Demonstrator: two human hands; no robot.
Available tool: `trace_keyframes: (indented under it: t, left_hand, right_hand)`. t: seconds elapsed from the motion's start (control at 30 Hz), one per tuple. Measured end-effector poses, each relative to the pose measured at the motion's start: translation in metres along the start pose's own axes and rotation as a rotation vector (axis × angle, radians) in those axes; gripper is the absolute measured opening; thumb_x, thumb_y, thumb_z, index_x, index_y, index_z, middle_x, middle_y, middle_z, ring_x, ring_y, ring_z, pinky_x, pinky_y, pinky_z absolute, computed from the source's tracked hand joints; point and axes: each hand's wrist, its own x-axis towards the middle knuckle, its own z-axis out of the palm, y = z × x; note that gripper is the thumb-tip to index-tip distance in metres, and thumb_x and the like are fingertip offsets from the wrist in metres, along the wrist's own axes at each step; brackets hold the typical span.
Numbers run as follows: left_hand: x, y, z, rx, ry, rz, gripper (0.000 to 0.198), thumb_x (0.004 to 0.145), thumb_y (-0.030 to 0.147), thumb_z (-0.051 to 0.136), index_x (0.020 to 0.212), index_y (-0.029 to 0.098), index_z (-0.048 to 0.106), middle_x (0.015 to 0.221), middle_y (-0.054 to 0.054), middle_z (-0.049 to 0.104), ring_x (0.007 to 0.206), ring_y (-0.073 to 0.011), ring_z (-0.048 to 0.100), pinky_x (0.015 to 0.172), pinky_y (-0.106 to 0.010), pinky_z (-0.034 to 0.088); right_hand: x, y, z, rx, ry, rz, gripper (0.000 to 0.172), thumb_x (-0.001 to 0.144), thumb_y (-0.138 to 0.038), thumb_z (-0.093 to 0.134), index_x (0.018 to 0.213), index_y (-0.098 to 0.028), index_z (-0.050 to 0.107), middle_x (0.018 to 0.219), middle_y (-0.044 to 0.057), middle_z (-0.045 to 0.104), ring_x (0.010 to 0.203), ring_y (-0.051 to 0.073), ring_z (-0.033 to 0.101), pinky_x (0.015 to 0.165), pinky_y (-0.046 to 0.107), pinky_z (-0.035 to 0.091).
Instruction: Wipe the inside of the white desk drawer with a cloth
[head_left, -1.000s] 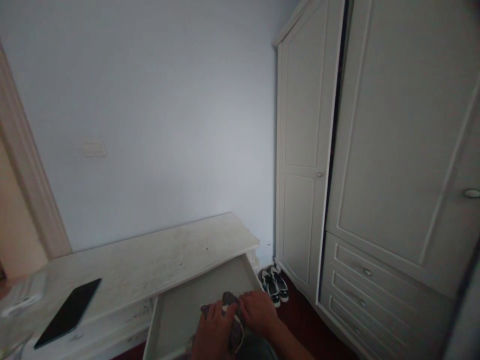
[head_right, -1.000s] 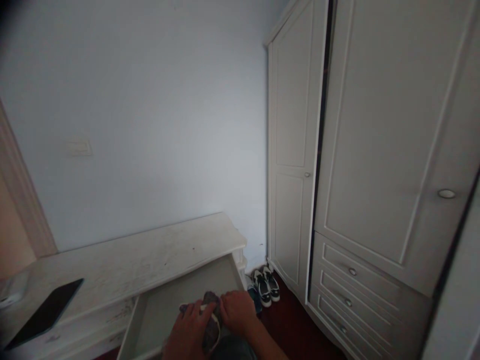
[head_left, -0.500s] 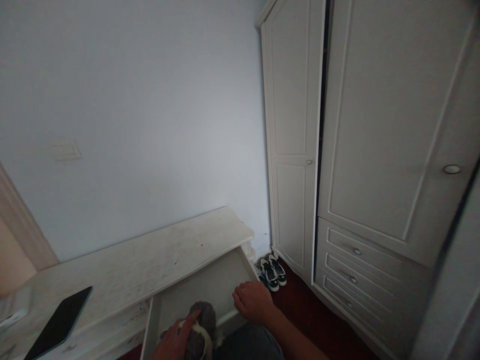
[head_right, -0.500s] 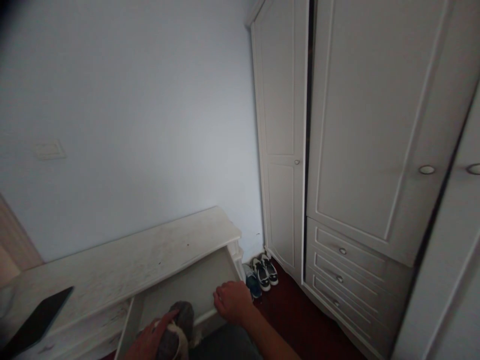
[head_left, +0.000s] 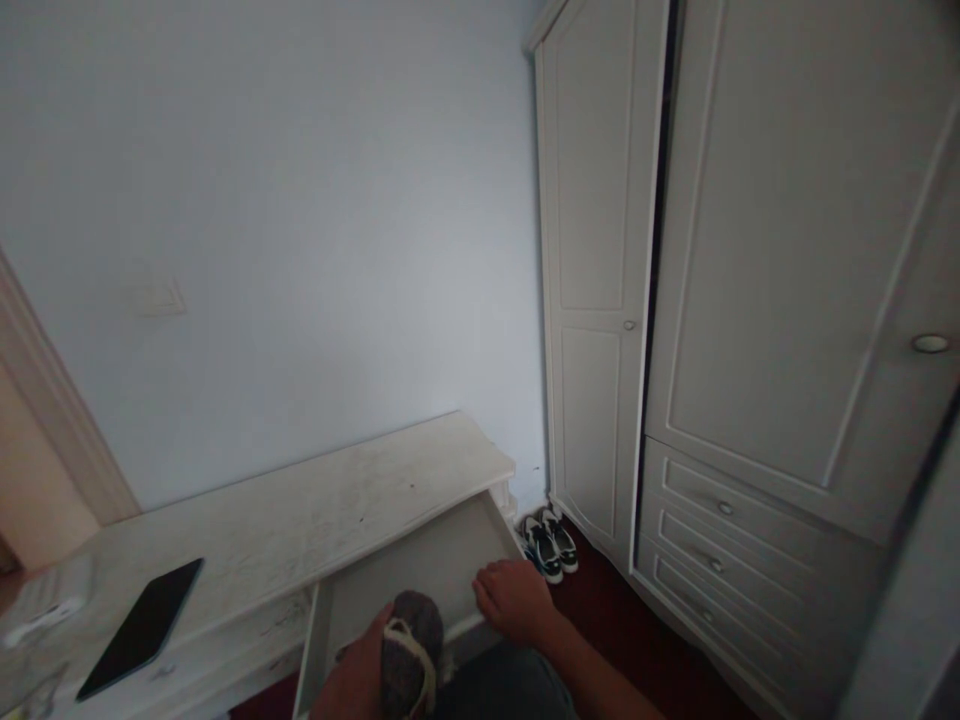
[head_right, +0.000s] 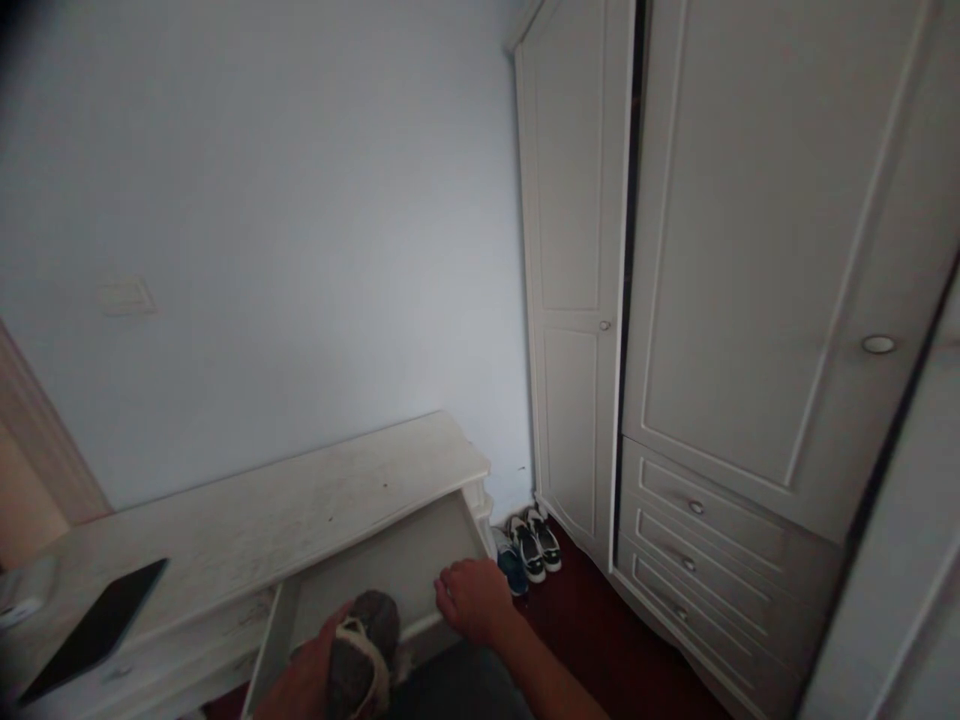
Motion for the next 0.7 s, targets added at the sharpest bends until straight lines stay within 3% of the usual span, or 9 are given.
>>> trace_keyframes:
  t: [0.07, 0.17, 0.23, 0.43, 0.57, 0.7]
  left_hand:
    - [-0.002, 0.014, -0.004, 0.145, -0.018, 0.013, 0.102, 0.075, 0.039, 0.07, 0.171, 0.028, 0.039, 0.173, -0.01, 0.053, 0.159, -0.0337, 0.049, 0.126, -0.045, 0.042]
    - [-0.002, 0.044, -0.008, 0.341, -0.037, -0.028, 0.105, 0.071, 0.026, 0.07, 0.171, 0.035, 0.04, 0.175, -0.011, 0.05, 0.159, -0.0387, 0.047, 0.124, -0.058, 0.04]
    - [0.002, 0.064, -0.006, 0.382, -0.056, -0.03, 0.11, 0.068, 0.021, 0.071, 0.172, 0.037, 0.038, 0.175, -0.013, 0.05, 0.157, -0.0395, 0.049, 0.124, -0.059, 0.04]
    - [0.024, 0.107, 0.002, 0.212, -0.041, 0.087, 0.11, 0.072, 0.046, 0.075, 0.173, 0.022, 0.037, 0.168, -0.016, 0.056, 0.15, -0.0379, 0.054, 0.125, -0.05, 0.039]
    - [0.022, 0.108, -0.001, 0.141, -0.029, 0.125, 0.096, 0.081, 0.051, 0.067, 0.17, 0.023, 0.041, 0.17, -0.014, 0.056, 0.151, -0.0347, 0.055, 0.126, -0.042, 0.037]
    - [0.015, 0.077, 0.001, 0.148, -0.03, 0.097, 0.095, 0.077, 0.043, 0.07, 0.167, 0.026, 0.046, 0.165, -0.011, 0.061, 0.148, -0.0325, 0.057, 0.123, -0.036, 0.041]
  right_hand:
    - [0.0, 0.0, 0.0, 0.0, 0.0, -0.003, 0.045, 0.114, -0.041, 0.04, 0.104, -0.021, 0.08, 0.106, 0.01, 0.084, 0.101, 0.026, 0.08, 0.083, 0.033, 0.052]
    - [0.001, 0.001, 0.001, -0.005, 0.003, -0.006, 0.044, 0.113, -0.04, 0.041, 0.104, -0.021, 0.08, 0.105, 0.01, 0.084, 0.101, 0.026, 0.081, 0.082, 0.034, 0.051]
    - [0.002, 0.0, 0.001, -0.01, 0.007, -0.006, 0.044, 0.113, -0.04, 0.041, 0.103, -0.021, 0.08, 0.104, 0.01, 0.084, 0.1, 0.026, 0.081, 0.081, 0.033, 0.051]
    - [0.0, 0.001, 0.0, -0.017, 0.02, 0.003, 0.045, 0.114, -0.037, 0.039, 0.102, -0.022, 0.08, 0.104, 0.01, 0.085, 0.097, 0.026, 0.081, 0.08, 0.033, 0.05]
    - [-0.001, 0.001, -0.002, -0.027, 0.012, 0.007, 0.046, 0.115, -0.033, 0.036, 0.106, -0.022, 0.079, 0.106, 0.009, 0.084, 0.1, 0.025, 0.081, 0.081, 0.033, 0.05]
    - [-0.001, 0.001, -0.001, -0.031, 0.007, 0.001, 0.042, 0.114, -0.036, 0.041, 0.103, -0.022, 0.079, 0.104, 0.008, 0.084, 0.1, 0.026, 0.081, 0.08, 0.034, 0.05]
